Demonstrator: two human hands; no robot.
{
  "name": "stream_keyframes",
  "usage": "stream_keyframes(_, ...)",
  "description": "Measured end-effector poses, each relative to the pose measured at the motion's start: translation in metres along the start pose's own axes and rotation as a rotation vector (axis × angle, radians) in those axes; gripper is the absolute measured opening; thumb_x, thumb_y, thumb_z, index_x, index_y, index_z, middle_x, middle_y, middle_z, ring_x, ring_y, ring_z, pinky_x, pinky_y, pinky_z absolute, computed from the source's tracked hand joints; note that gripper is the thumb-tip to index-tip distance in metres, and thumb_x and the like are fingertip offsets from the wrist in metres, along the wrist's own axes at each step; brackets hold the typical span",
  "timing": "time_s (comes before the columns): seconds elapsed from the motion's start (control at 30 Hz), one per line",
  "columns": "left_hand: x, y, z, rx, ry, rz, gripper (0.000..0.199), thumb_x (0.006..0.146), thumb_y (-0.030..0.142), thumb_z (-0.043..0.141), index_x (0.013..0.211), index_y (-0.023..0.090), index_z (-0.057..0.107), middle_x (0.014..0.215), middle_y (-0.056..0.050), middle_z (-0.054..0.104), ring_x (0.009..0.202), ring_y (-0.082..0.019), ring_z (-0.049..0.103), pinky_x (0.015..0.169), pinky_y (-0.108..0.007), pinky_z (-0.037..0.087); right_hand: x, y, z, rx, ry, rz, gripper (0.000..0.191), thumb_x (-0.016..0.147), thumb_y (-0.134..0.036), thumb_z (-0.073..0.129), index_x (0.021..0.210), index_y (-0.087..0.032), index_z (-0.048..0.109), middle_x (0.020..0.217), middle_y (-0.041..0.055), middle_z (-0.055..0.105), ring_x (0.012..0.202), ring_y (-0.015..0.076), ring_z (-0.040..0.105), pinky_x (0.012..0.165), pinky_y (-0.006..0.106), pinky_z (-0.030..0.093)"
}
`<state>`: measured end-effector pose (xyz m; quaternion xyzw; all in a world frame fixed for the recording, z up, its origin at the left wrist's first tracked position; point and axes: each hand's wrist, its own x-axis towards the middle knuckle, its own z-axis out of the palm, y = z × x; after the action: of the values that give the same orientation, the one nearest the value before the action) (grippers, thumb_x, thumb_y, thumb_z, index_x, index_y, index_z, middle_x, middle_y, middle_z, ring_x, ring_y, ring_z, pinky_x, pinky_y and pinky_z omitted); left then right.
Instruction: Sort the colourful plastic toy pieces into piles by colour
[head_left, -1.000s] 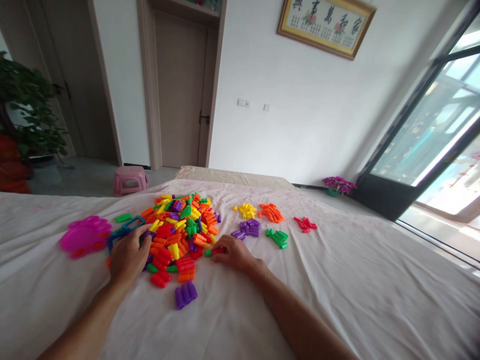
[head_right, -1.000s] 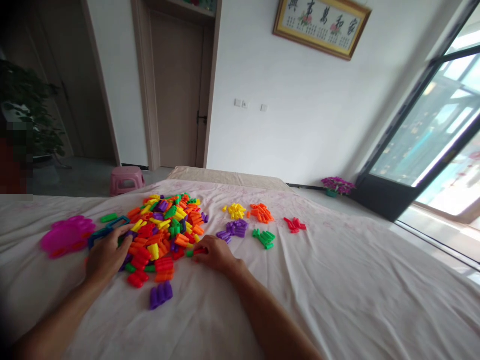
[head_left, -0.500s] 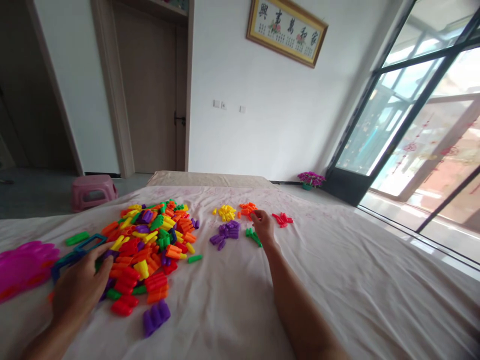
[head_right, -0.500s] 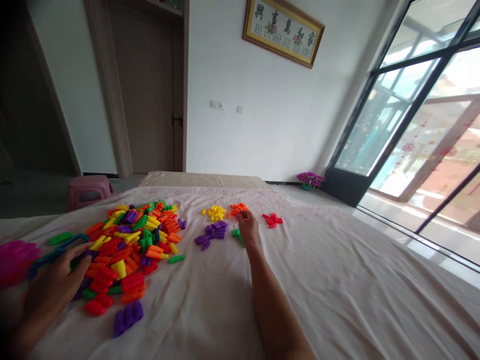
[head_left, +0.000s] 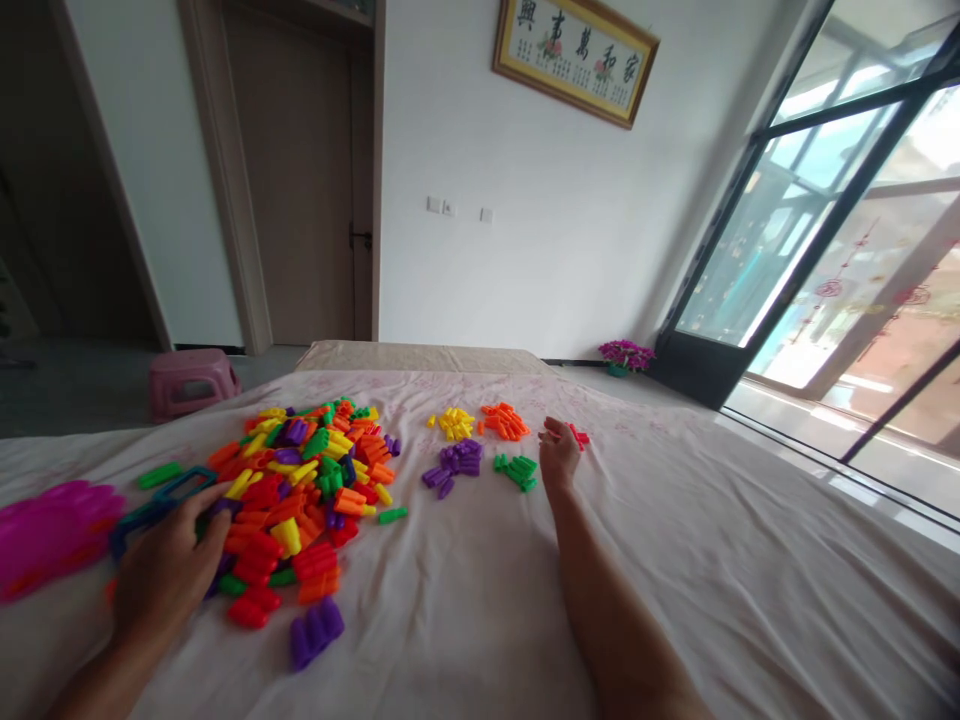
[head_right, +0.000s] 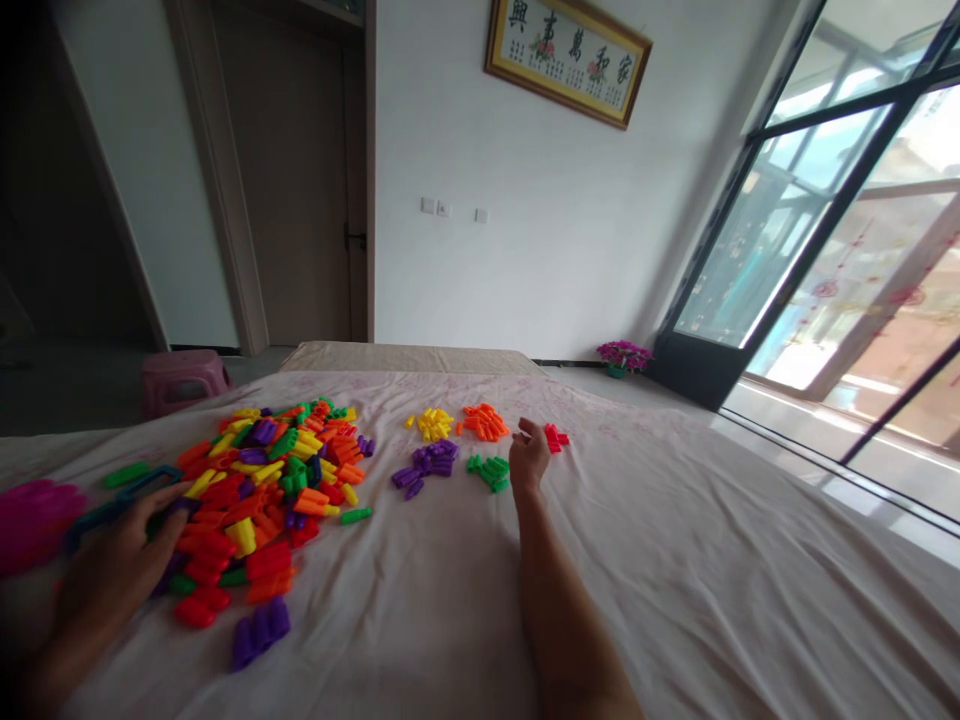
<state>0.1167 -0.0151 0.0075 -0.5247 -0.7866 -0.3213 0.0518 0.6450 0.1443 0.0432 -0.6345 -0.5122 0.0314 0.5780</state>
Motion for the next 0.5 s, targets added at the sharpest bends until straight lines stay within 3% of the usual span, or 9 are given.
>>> stream_keyframes(0.07,-0.002,0.004,-0.003,-0.015,0.011,0.022,0.044,0.090,0.043,0.043,0.125,0.024,0.062,0.108,-0.006,0.074,0.089,-0.028,0.066,0.077,-0.042,0.052,-0.013,-0.017,0.019,0.063,-0.075,-0.045,0.038,0.080,-0.026,0.048,0.109,-0.015,0.069,0.106,0.0103,0.073,0.086,0.0204,0.068,0.082,0.035,0.054)
stream_keyframes(0.2,-0.003,0.008,-0.005,-0.046,0.030,0.020,0.044,0.091,0.039,0.043,0.127,0.021,0.062,0.114,-0.009,0.073,0.097,-0.026,0.067,0.083,-0.037,0.050,-0.058,-0.065,0.047,0.147,-0.434,-0.293,0.025,0.085,-0.027,0.054,0.100,-0.019,0.073,0.096,0.0065,0.074,0.083,0.0195,0.067,0.080,0.033,0.052)
stream_keyframes(0.37,-0.005,0.010,-0.006,-0.045,0.049,0.035,0.042,0.092,0.036,0.043,0.126,0.021,0.063,0.115,-0.009,0.073,0.100,-0.026,0.067,0.087,-0.037,0.049,-0.119,-0.115,0.048,0.057,-0.858,-0.582,0.017,0.091,-0.028,0.061,0.099,-0.023,0.075,0.095,0.0045,0.072,0.083,0.0165,0.066,0.076,0.027,0.048)
stream_keyframes(0.5,-0.005,0.010,-0.006,-0.052,0.043,0.028,0.043,0.092,0.035,0.044,0.128,0.021,0.062,0.115,-0.009,0.073,0.100,-0.026,0.067,0.088,-0.038,0.049,-0.144,-0.127,0.046,-0.035,-0.987,-0.752,0.019,0.090,-0.038,0.068,0.101,-0.024,0.075,0.097,0.0045,0.071,0.085,0.0179,0.065,0.075,0.027,0.046)
